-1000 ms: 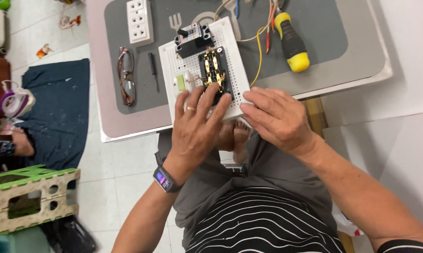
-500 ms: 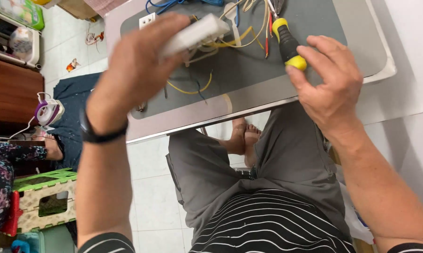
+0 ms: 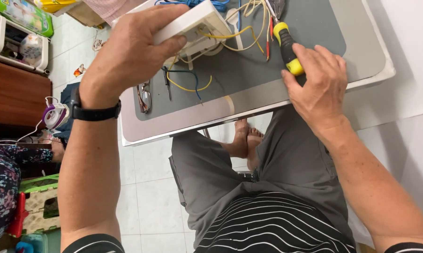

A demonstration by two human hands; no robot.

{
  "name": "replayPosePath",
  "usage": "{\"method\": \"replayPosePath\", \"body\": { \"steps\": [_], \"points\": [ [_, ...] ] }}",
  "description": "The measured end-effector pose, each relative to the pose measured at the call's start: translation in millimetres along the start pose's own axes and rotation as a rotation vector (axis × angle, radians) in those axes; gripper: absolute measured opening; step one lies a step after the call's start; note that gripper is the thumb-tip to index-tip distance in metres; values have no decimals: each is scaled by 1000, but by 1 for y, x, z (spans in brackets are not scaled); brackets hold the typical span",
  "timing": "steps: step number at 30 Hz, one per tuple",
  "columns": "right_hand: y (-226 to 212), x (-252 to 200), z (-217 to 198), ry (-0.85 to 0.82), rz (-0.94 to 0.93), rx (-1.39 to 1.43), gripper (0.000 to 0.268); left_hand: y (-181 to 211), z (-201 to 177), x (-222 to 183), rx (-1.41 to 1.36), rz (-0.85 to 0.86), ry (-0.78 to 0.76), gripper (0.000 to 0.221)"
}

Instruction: Installing and wiring a circuit breaker onto an electrical mounting board with power sockets.

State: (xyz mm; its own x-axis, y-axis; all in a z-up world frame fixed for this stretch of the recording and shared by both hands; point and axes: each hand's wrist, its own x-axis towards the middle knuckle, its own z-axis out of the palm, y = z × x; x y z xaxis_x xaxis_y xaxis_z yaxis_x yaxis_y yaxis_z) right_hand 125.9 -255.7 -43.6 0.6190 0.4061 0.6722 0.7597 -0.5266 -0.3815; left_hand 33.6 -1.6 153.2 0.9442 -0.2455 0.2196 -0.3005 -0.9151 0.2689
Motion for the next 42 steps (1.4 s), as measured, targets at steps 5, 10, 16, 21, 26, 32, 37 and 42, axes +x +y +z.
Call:
{"method": "replayPosePath", "body": {
  "steps": [5, 10, 16, 21, 26, 32, 37, 42],
  "points": [
    [-26, 24, -13, 159, -113, 149, 38, -3, 4, -4, 49, 34, 40, 41],
    [-52, 59, 2, 123, -247, 169, 26, 1, 12, -8, 20, 60, 95, 42],
    [-84, 48, 4, 98, -273, 240, 19, 6, 20, -20, 10, 47, 183, 42],
    [-79, 46, 16, 79, -136, 186, 50, 7, 26, -21, 12, 20, 197, 44],
    [-95, 49, 5, 61, -292, 309, 10, -8, 21, -15, 29, 175, 231, 39],
    [-102, 43, 4, -96, -45, 393, 18, -13, 18, -10, 11, 113, 237, 39],
    [-92, 62, 11, -340, 663, 1022, 33, -11, 20, -11, 24, 107, 247, 37],
    [-91, 60, 11, -431, 631, 1162, 21, -7, 39, -20, -58, 168, 298, 37]
  ]
}}
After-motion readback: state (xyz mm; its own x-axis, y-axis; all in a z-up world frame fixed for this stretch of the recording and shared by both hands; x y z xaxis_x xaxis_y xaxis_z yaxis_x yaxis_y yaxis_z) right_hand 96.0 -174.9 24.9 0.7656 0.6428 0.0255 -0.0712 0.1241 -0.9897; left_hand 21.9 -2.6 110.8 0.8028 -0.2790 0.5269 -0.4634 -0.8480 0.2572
